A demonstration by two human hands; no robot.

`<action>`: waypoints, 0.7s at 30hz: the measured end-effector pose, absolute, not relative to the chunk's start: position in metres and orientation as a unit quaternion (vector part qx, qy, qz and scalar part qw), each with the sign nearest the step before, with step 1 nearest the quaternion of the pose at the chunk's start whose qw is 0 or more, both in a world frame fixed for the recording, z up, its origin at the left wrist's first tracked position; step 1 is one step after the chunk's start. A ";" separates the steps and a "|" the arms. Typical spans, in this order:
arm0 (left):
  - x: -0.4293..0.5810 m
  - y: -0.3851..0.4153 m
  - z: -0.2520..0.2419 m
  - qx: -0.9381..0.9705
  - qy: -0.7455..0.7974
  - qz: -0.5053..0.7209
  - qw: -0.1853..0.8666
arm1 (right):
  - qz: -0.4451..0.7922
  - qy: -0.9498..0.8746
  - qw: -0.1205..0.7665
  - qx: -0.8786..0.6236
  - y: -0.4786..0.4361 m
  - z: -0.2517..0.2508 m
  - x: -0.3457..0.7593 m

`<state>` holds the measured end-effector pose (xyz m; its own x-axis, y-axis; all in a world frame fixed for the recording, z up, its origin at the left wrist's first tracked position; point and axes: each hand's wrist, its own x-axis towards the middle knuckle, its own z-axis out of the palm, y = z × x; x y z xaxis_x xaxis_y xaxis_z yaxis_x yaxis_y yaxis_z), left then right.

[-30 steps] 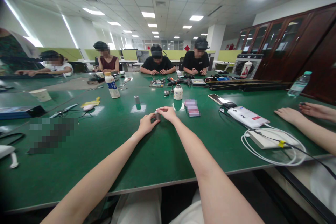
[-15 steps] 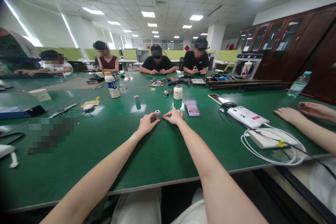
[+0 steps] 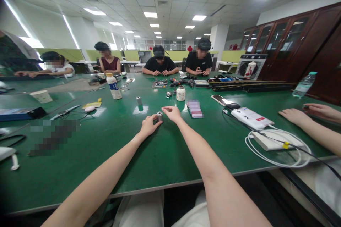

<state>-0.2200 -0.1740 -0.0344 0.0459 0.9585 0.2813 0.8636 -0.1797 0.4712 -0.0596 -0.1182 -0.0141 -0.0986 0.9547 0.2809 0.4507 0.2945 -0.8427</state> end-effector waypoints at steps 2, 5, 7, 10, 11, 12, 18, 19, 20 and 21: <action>-0.220 -0.174 -0.035 0.719 0.635 0.271 0.084 | 0.329 -0.677 0.449 -0.481 -0.116 -0.012 -0.066; -0.220 -0.173 -0.036 0.720 0.635 0.268 0.081 | 0.331 -0.695 0.435 -0.466 -0.117 -0.012 -0.070; -0.220 -0.173 -0.036 0.721 0.633 0.270 0.081 | 0.323 -0.711 0.422 -0.461 -0.119 -0.013 -0.071; -0.221 -0.172 -0.036 0.722 0.632 0.271 0.083 | 0.304 -0.733 0.408 -0.451 -0.120 -0.014 -0.068; -0.221 -0.173 -0.036 0.721 0.632 0.270 0.083 | 0.298 -0.738 0.405 -0.449 -0.119 -0.014 -0.068; -0.220 -0.173 -0.035 0.721 0.633 0.270 0.083 | 0.293 -0.742 0.403 -0.449 -0.119 -0.014 -0.067; -0.220 -0.174 -0.035 0.719 0.634 0.270 0.088 | 0.279 -0.739 0.399 -0.466 -0.121 -0.013 -0.068; -0.220 -0.174 -0.035 0.719 0.635 0.269 0.092 | 0.271 -0.737 0.396 -0.475 -0.121 -0.013 -0.069; -0.220 -0.174 -0.034 0.719 0.634 0.267 0.099 | 0.261 -0.736 0.393 -0.486 -0.121 -0.013 -0.070; -0.219 -0.175 -0.031 0.718 0.634 0.265 0.107 | 0.252 -0.734 0.390 -0.496 -0.121 -0.013 -0.070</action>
